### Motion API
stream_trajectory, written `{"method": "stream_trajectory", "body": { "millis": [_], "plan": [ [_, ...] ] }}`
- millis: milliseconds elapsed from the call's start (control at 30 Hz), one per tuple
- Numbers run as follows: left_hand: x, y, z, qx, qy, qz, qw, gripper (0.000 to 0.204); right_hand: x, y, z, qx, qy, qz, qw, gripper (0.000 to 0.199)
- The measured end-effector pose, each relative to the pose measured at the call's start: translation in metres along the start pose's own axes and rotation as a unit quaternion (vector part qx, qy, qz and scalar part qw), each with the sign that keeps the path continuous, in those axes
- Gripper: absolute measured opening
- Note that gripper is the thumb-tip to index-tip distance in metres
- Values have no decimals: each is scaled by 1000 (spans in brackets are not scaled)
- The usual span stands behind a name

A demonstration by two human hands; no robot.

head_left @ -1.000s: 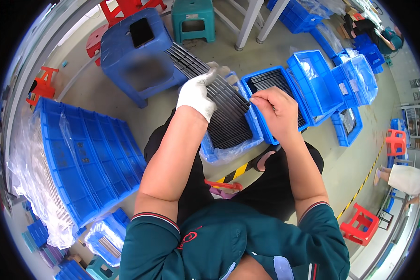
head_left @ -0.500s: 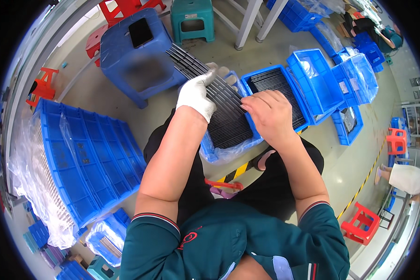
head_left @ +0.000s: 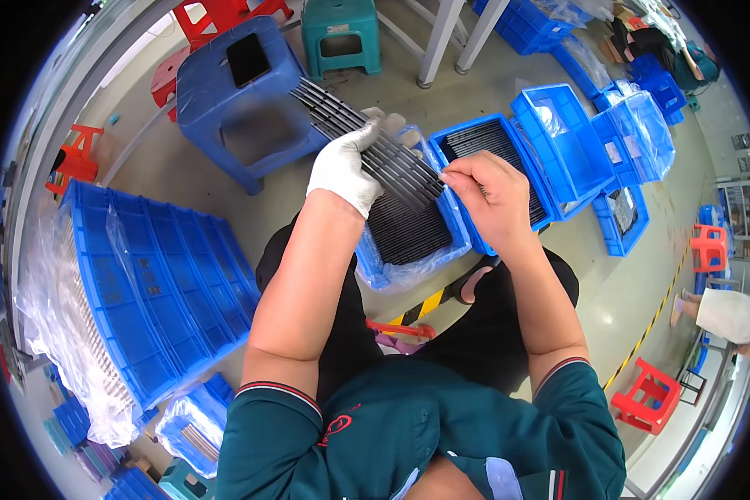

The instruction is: Manually sorting and placing thin black components into a slotted storage tray for organization.

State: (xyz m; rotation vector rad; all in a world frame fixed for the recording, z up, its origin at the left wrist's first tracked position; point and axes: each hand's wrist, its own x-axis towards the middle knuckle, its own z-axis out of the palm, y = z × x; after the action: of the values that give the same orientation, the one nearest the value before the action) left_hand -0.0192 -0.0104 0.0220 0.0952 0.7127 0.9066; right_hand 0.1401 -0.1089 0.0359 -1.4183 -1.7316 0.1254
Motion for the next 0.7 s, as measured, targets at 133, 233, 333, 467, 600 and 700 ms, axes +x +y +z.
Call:
{"method": "stream_trajectory", "body": {
  "millis": [133, 233, 333, 467, 600, 700],
  "plan": [
    [4, 0, -3, 16, -3, 5, 1000, 13, 1, -1, 0, 0, 9, 6, 1000, 8],
    [7, 1, -6, 6, -35, -12, 999, 12, 2, -2, -3, 11, -9, 24, 1000, 7],
    [8, 1, -10, -1, -61, -24, 998, 12, 3, -4, -7, 26, -44, 6, 999, 7],
    [5, -1, -8, -11, -71, -23, 997, 13, 4, -3, -7, -26, -71, -27, 997, 6],
    [4, -1, -4, 1, -57, -22, 998, 14, 3, -3, -9, -61, -73, -51, 994, 7],
    [1, -2, -1, 30, -31, -3, 999, 16, 7, -4, -10, -30, 5, -35, 999, 8]
  ]
}}
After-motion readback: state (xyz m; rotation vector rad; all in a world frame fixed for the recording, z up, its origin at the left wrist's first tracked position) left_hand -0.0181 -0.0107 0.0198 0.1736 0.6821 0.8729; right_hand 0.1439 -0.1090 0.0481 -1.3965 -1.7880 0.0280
